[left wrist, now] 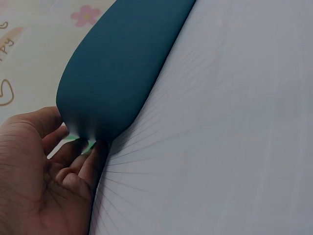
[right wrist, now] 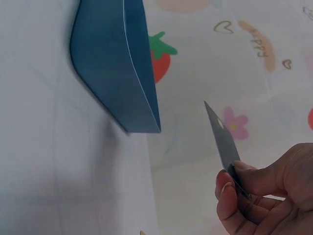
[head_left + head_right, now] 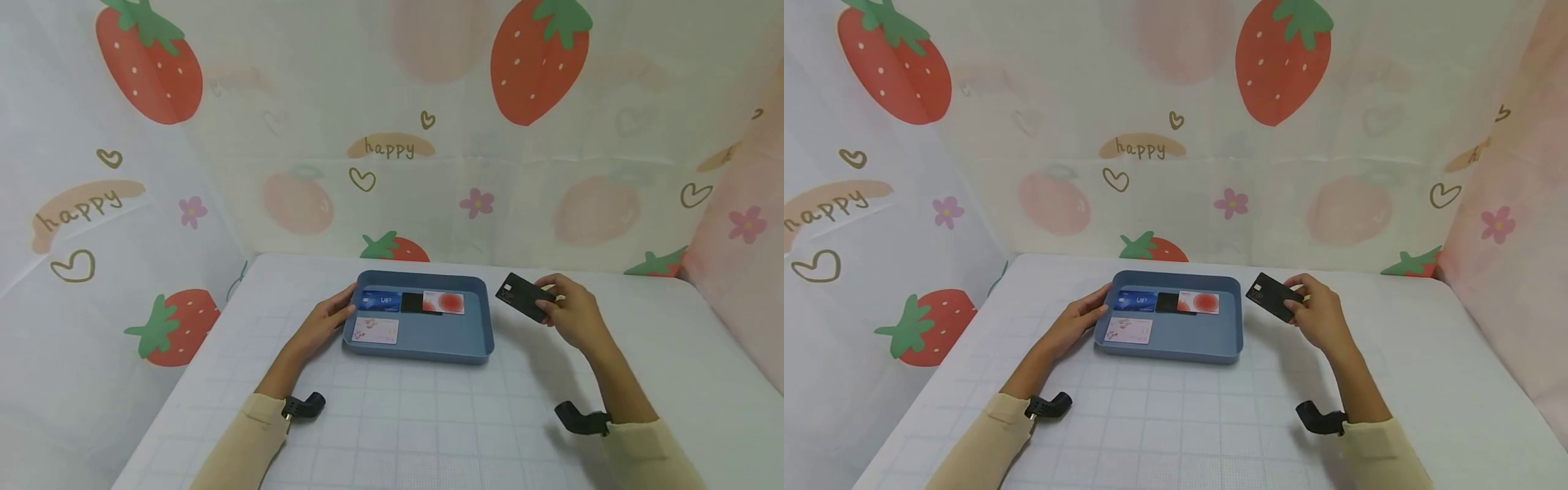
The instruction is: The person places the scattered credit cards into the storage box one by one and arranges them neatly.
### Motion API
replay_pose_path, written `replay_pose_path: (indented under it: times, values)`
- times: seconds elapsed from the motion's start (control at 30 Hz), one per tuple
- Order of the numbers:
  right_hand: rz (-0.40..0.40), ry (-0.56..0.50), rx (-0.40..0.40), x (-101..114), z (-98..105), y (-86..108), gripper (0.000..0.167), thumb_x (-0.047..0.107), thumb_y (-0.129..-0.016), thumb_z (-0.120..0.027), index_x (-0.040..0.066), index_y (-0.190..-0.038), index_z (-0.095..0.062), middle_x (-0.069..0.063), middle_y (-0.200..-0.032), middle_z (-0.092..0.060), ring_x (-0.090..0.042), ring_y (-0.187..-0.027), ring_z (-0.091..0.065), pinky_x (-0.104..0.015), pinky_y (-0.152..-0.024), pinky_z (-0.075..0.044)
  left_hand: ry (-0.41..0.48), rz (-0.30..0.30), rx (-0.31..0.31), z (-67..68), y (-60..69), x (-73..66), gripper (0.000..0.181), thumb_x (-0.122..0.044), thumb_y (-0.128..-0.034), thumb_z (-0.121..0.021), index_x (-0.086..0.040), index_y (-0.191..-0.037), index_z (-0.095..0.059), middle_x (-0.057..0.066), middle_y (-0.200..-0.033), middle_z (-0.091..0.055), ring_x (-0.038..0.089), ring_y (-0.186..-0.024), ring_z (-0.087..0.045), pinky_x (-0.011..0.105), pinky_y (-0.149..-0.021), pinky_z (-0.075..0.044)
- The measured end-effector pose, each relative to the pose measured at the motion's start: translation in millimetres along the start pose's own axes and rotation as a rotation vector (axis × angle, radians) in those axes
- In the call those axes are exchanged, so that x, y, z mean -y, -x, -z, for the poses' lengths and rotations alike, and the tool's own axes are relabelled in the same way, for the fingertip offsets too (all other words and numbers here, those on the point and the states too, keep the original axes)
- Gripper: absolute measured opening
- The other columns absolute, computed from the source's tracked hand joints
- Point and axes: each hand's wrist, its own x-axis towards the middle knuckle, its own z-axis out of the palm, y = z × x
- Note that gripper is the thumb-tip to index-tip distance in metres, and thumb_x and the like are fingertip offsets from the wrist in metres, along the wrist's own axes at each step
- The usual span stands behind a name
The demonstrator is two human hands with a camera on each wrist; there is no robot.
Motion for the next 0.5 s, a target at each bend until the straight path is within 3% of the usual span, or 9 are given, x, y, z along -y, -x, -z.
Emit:
replay_pose_path:
  times: [0.5]
  values:
    - [-0.018, 0.002, 0.101, 13, -24, 0.0, 0.033, -0.007, -0.095, -0.063, 0.002, -0.127, -0.060, -0.023, -0.103, -0.065, -0.024, -0.075, -0.066, -0.029, -0.064, -0.056, -0.014, 0.006, 0.000, 0.1, -1.6, -1.5, 0.057, -0.020, -0.1076, -0.053, -0.010, -0.160, -0.031, 0.008, -0.165, -0.030, 0.025, -0.152, -0.026, 0.041, -0.122, -0.026]
